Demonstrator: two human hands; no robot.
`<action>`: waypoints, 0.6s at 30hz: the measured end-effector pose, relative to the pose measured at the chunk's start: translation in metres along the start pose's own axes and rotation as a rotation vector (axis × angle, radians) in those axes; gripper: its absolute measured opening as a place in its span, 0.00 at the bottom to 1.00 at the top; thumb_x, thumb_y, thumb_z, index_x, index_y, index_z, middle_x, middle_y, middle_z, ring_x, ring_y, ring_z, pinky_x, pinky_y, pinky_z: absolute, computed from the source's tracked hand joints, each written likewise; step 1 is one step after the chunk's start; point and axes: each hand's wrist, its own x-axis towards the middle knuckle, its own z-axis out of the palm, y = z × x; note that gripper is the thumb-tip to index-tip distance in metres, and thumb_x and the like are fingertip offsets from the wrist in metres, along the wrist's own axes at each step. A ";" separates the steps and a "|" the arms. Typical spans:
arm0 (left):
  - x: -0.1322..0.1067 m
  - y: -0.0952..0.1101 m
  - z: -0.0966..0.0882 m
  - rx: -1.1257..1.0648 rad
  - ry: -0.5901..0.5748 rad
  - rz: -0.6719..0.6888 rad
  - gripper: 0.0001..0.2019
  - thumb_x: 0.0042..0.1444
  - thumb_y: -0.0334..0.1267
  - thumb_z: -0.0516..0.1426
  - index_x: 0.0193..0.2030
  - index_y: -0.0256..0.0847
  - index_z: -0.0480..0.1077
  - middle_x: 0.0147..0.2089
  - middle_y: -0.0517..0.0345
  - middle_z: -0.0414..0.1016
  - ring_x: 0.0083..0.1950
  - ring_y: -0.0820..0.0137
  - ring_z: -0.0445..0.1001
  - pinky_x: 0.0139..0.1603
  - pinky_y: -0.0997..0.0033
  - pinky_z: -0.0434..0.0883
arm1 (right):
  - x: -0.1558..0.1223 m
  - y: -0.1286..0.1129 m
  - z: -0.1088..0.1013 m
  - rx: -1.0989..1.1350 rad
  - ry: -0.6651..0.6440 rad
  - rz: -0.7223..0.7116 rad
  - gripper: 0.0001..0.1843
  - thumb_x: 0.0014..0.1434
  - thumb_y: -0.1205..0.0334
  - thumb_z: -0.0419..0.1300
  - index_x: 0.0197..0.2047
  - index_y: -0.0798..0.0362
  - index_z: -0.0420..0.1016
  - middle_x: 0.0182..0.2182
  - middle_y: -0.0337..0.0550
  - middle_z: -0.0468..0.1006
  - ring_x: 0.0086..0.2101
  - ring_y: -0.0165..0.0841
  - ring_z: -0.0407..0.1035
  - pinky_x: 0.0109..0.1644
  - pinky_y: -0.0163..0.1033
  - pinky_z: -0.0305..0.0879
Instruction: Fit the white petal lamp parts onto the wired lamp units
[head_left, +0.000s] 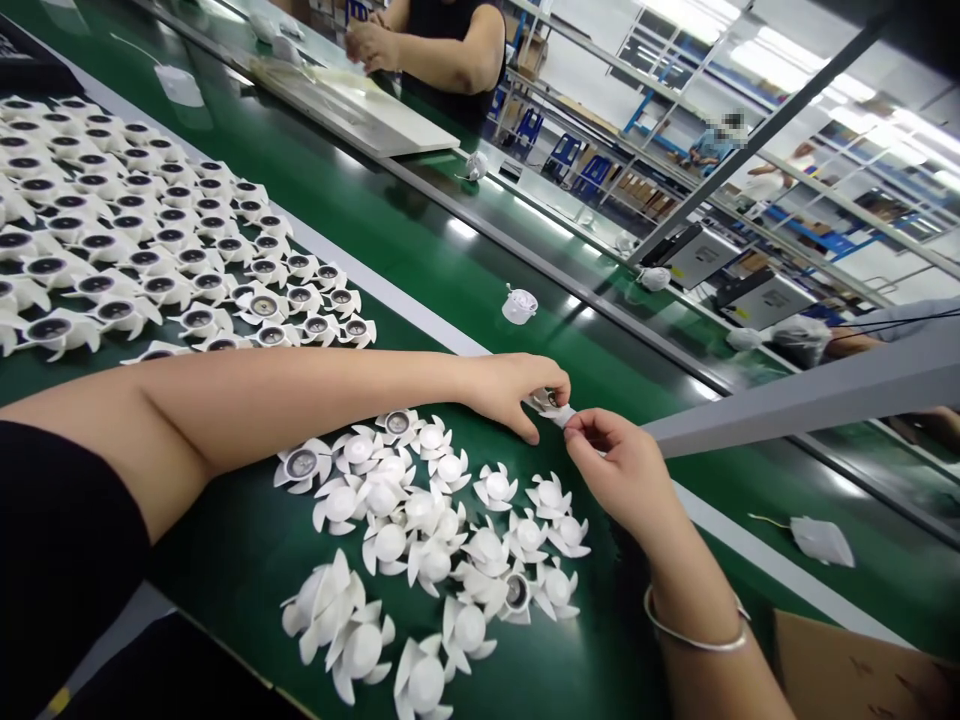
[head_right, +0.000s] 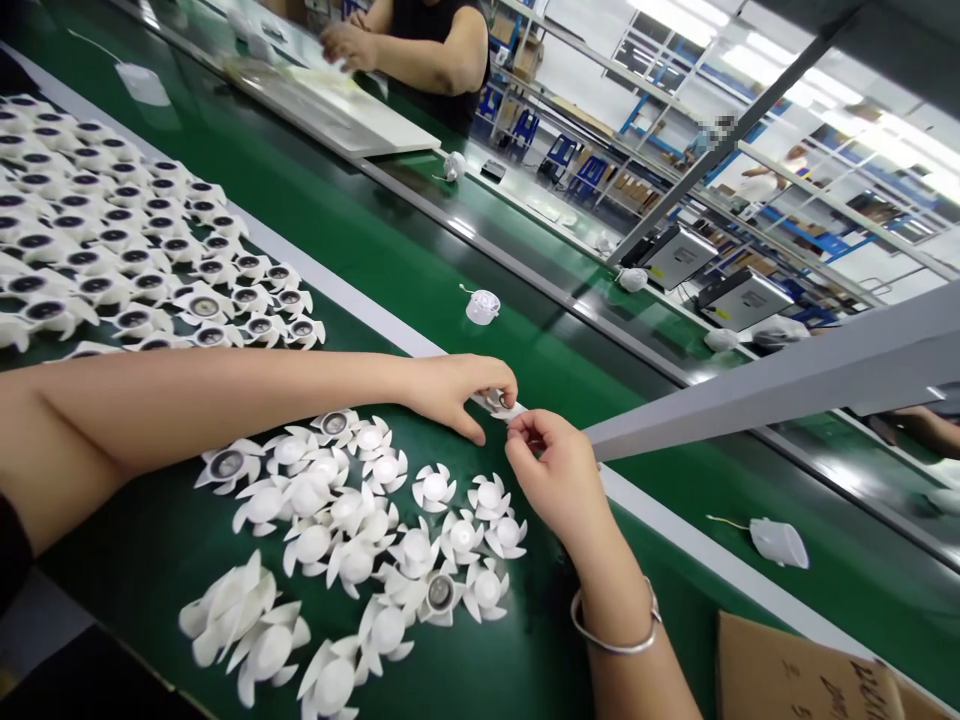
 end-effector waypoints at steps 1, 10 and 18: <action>0.001 -0.001 0.001 -0.034 -0.009 -0.021 0.23 0.46 0.42 0.67 0.49 0.42 0.68 0.51 0.56 0.72 0.49 0.65 0.70 0.48 0.67 0.67 | 0.001 0.001 0.001 0.001 -0.001 0.009 0.07 0.55 0.58 0.58 0.33 0.52 0.73 0.26 0.37 0.73 0.26 0.30 0.64 0.31 0.36 0.58; 0.001 -0.002 0.000 -0.111 -0.058 -0.021 0.28 0.44 0.39 0.68 0.54 0.42 0.69 0.54 0.56 0.75 0.51 0.65 0.72 0.50 0.67 0.68 | 0.003 0.002 0.005 -0.076 0.018 -0.078 0.08 0.55 0.59 0.58 0.33 0.52 0.76 0.31 0.41 0.78 0.32 0.35 0.70 0.38 0.38 0.63; 0.000 -0.001 0.001 -0.174 -0.103 -0.097 0.32 0.44 0.37 0.68 0.58 0.45 0.66 0.51 0.61 0.79 0.44 0.69 0.72 0.46 0.67 0.67 | 0.006 -0.010 0.011 -0.259 0.049 -0.095 0.08 0.56 0.60 0.57 0.33 0.53 0.77 0.30 0.41 0.78 0.30 0.33 0.69 0.35 0.37 0.59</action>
